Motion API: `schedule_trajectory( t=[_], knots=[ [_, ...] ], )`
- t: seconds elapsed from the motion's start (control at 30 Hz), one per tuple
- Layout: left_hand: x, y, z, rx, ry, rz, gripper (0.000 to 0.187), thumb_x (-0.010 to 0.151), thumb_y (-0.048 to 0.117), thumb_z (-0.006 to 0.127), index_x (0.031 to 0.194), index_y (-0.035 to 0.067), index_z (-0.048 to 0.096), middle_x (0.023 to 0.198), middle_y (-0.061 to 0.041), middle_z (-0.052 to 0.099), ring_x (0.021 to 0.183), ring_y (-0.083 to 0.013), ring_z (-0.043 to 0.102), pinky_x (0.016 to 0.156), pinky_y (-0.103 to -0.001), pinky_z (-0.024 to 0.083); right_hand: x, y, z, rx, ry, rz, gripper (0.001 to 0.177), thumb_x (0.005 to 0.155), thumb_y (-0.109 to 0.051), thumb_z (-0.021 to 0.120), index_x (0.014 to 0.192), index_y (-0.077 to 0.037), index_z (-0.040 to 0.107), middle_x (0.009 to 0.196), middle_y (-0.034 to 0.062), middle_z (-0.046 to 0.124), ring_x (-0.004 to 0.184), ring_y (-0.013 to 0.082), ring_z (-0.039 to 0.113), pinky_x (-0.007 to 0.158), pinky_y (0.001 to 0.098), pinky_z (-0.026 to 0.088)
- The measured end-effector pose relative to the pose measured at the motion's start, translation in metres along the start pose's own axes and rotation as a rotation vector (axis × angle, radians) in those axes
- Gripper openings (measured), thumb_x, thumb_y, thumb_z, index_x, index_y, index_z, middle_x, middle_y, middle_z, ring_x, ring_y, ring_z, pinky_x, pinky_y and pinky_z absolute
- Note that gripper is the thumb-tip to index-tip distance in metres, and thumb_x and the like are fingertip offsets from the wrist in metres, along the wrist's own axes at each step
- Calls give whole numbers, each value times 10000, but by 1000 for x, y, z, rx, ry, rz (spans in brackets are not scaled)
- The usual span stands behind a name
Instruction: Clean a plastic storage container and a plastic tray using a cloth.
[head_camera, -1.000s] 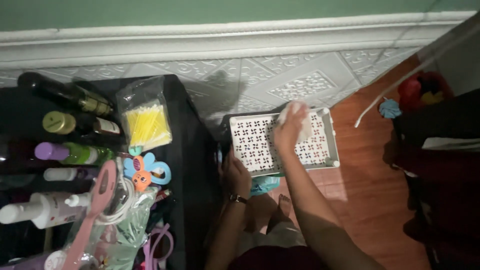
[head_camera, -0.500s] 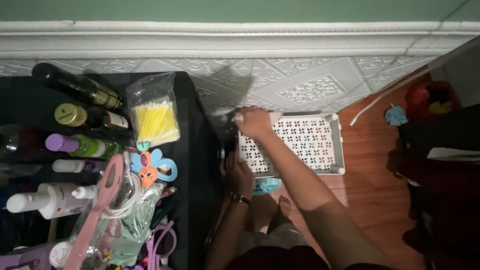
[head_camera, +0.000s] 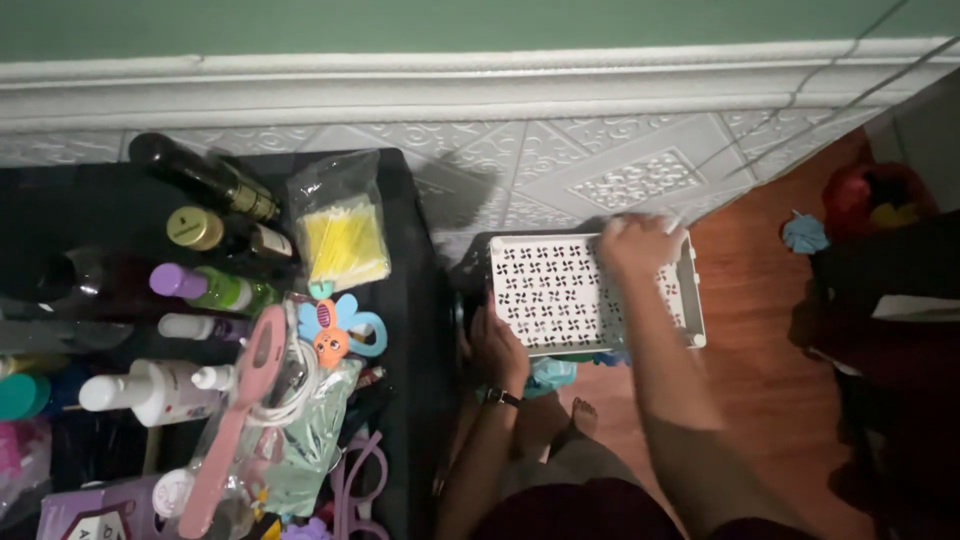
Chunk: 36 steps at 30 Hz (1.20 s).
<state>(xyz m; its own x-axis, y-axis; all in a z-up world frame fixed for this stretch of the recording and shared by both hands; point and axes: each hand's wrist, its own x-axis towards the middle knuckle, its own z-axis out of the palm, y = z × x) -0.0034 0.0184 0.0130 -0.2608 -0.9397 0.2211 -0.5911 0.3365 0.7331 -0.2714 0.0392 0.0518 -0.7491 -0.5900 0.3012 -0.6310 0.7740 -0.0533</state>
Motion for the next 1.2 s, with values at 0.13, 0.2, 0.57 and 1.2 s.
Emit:
schedule_trajectory(
  t=[0.13, 0.2, 0.57, 1.2],
  knots=[
    [0, -7, 4, -33, 33, 19, 542, 1063, 363, 275, 1498, 162, 528, 1377, -135, 649, 1300, -320, 553, 1145, -611, 211, -17, -94, -17, 68, -259, -110, 470, 1001, -405, 448, 1125, -63, 746, 1186, 171, 720, 1169, 366, 607, 1130, 677, 275],
    [1, -11, 7, -58, 8, 33, 559, 1054, 363, 265, 1508, 156, 518, 1364, -116, 649, 1311, -297, 560, 1165, -609, 206, -27, -135, -10, 408, -46, -270, 407, 904, -337, 518, 1102, -62, 744, 1120, 189, 721, 1123, 385, 611, 980, 636, 362],
    [-6, -14, 18, -631, 300, -50, 725, 1086, 536, 287, 1570, -4, 294, 1554, -238, 412, 1425, -386, 401, 1203, -492, 274, -68, -177, -56, 186, -81, -807, 458, 840, -433, 572, 930, -35, 778, 1106, 224, 712, 1189, 439, 552, 1032, 604, 371],
    [4, 3, -23, -734, 24, 58, 442, 1143, 324, 402, 1406, 0, 549, 1459, -205, 558, 1350, -346, 522, 1148, -440, 401, -191, -14, -19, 417, -155, -1325, 505, 845, -341, 646, 1251, -41, 663, 1560, 171, 461, 1492, 353, 373, 1194, 641, 233]
  ],
)
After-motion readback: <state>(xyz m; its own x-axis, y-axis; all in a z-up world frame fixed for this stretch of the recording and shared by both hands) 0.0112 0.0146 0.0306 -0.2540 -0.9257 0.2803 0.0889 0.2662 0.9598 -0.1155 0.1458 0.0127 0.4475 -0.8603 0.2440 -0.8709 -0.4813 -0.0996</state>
